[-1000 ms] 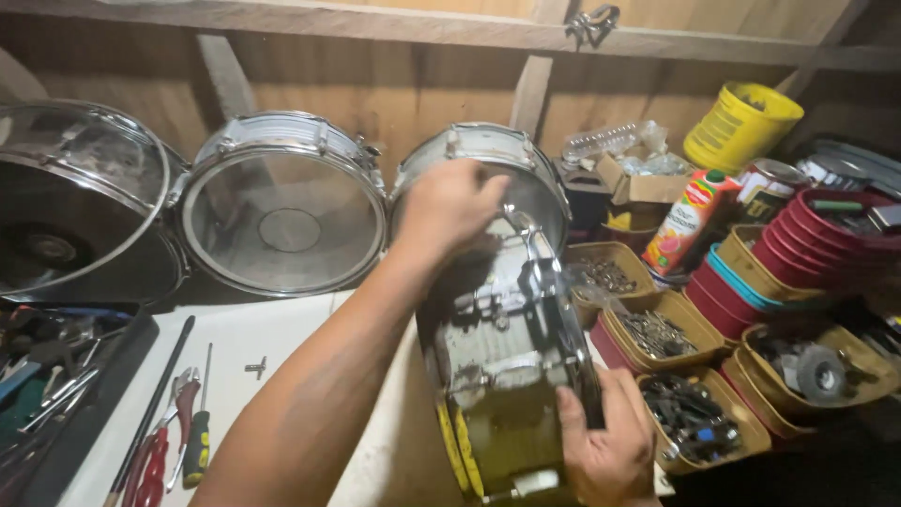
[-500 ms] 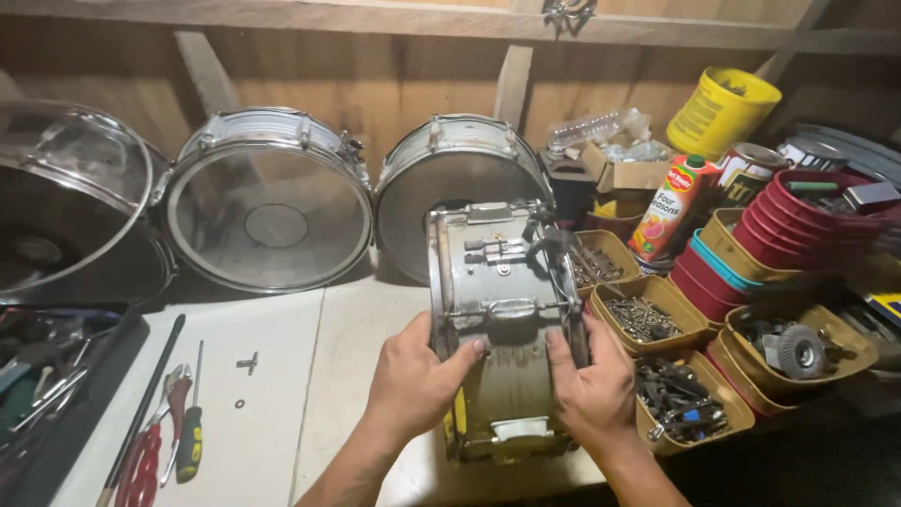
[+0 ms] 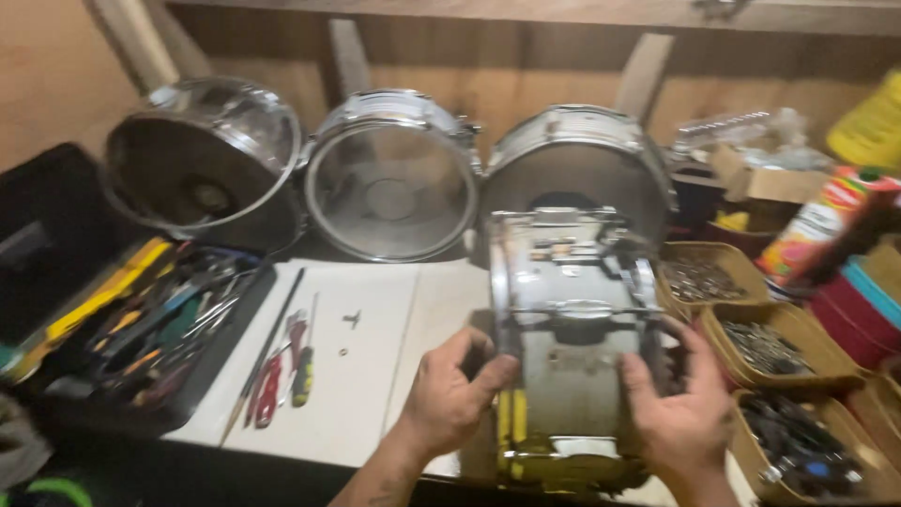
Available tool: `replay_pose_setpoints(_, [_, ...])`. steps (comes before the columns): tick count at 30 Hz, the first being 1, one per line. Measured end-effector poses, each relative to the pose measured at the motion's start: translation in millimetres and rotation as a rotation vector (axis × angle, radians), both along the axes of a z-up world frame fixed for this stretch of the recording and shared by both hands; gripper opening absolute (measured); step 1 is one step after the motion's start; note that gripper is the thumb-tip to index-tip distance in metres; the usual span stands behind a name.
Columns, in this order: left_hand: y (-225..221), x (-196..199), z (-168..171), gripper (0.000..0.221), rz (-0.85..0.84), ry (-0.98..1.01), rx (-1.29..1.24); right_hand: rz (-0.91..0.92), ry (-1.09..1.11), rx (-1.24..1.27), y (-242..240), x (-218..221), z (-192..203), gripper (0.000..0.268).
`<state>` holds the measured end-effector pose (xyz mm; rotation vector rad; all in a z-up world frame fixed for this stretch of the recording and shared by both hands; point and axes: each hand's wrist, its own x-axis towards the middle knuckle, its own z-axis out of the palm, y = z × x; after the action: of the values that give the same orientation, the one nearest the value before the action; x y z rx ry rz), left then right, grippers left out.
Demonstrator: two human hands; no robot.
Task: Repairing a snare drum by adjusting tension rods with a screwdriver and manipulating the snare mechanism with pliers.
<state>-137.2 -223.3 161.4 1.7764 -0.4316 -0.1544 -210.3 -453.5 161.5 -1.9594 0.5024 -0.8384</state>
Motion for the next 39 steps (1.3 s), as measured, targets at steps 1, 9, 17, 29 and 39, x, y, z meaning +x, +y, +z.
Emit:
replay_pose_setpoints(1, [3.6, 3.3, -18.8, 0.047, -0.071, -0.038, -0.151, -0.021, -0.001, 0.031, -0.7, -0.7, 6.4, 0.059])
replay_pose_setpoints(9, [92.8, 66.4, -129.8, 0.023, 0.538, -0.046, 0.695, -0.098, 0.014, -0.042, 36.4, -13.2, 14.5, 0.064])
replay_pose_setpoints(17, [194.8, 101.1, -218.4, 0.055, 0.775, -0.031, 0.893, -0.161, -0.043, -0.125, 19.3, -6.7, -19.8, 0.067])
replay_pose_setpoints(29, [235.8, 88.8, -201.2, 0.036, 0.807, -0.014, 1.158, -0.112, -0.051, -0.203, 10.6, -0.6, -26.4, 0.069])
replay_pose_setpoints(39, [247.5, 71.3, -191.3, 0.053, 0.846, 0.207, 1.102, -0.234, 0.091, -0.362, -15.7, 0.4, -53.3, 0.077])
